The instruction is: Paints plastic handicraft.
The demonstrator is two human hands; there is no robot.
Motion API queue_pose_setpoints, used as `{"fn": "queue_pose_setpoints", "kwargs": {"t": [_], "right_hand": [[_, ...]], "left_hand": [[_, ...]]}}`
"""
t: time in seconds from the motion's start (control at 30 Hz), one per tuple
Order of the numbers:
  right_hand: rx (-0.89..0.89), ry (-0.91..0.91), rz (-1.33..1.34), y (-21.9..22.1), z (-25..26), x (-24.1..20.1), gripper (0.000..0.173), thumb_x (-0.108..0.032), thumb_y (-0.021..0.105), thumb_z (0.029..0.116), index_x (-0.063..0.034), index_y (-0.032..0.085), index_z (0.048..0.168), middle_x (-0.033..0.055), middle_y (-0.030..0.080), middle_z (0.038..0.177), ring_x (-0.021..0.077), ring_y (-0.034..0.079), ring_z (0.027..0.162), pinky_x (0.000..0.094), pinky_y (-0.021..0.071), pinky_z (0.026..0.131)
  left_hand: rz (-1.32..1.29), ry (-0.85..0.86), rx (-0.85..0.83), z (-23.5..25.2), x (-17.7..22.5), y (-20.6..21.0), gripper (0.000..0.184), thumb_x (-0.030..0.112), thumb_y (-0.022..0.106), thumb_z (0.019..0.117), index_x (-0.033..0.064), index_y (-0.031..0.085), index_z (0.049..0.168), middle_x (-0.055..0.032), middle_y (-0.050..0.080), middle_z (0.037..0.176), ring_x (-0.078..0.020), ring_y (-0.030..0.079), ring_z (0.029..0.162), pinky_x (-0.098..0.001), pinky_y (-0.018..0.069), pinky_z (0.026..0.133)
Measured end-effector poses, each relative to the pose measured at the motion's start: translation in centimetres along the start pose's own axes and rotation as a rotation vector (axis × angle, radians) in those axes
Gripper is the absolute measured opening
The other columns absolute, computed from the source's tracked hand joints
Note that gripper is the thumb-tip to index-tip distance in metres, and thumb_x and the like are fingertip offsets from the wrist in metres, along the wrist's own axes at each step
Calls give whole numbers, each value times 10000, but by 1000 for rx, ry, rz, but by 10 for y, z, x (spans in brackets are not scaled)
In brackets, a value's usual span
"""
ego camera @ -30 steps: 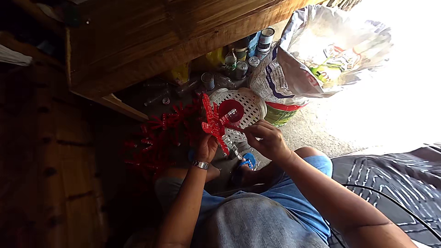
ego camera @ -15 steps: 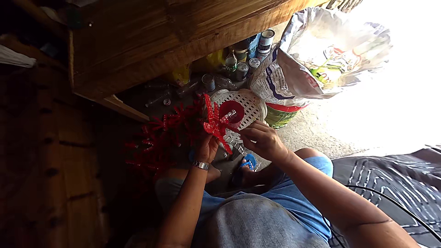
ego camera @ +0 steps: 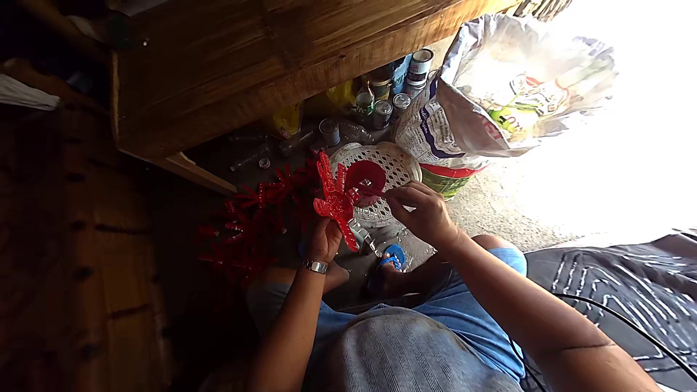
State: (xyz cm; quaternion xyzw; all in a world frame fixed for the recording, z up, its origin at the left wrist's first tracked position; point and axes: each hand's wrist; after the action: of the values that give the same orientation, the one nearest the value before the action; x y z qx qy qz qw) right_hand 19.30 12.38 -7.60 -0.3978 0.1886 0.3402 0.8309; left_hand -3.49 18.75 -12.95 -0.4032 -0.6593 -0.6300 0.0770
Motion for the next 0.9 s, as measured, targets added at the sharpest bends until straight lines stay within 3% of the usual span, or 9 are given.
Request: {"fn": "queue_pose_setpoints", "kwargs": {"t": [0.13,0.3,0.47,0.57,0.7,0.9], "right_hand": [[-51,56,35,4,-10,2,169,-148,663,968,-30,771,1022,62,726,918,93,694,848,235,601,795],[-32,37,11,0,-13,0,152,-141,664,945,-33,771,953,56,707,853,87,670,805,219,578,752],[-52,21,10,4,-4,1,162,-144,664,955,-35,772,1006,57,716,896,106,684,845,247,592,789],[-66,14,6,4,-8,1,150,-138,663,952,-44,776,979,46,721,877,99,681,842,237,584,784],[-39,0,11,1,-8,-3,136,-122,672,939,-30,771,960,56,712,860,104,679,827,234,587,776],[-79,2,-3,4,-7,1,150,-141,657,952,-49,775,972,45,718,871,111,677,840,253,582,783]], "left_hand": [[-20,-6,-10,-3,1,-8,205,198,675,950,134,629,1139,-68,723,1052,-168,714,960,-346,601,856],[-23,-10,-6,-4,0,-11,257,200,705,928,135,617,1160,-69,720,1057,-174,713,965,-352,598,864],[-23,-8,1,-6,-1,-8,255,197,705,930,133,626,1164,-73,720,1068,-180,709,983,-361,592,879],[-40,-10,-4,-5,0,-9,291,203,736,911,125,625,1169,-87,718,1075,-195,708,994,-382,590,894],[-45,-18,2,-7,0,-8,200,158,673,942,132,628,1135,-68,724,1040,-168,715,951,-344,600,857],[-33,-2,4,-5,0,-6,232,166,694,927,119,631,1145,-82,720,1053,-184,710,969,-364,594,875]]}}
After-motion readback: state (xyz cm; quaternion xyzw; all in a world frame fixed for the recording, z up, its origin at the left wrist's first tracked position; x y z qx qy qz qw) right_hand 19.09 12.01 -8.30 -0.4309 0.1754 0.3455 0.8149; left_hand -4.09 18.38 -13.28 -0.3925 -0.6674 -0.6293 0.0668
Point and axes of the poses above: each hand's wrist, its own z-axis towards the middle knuckle, its own y-axis out of the palm, x = y × z
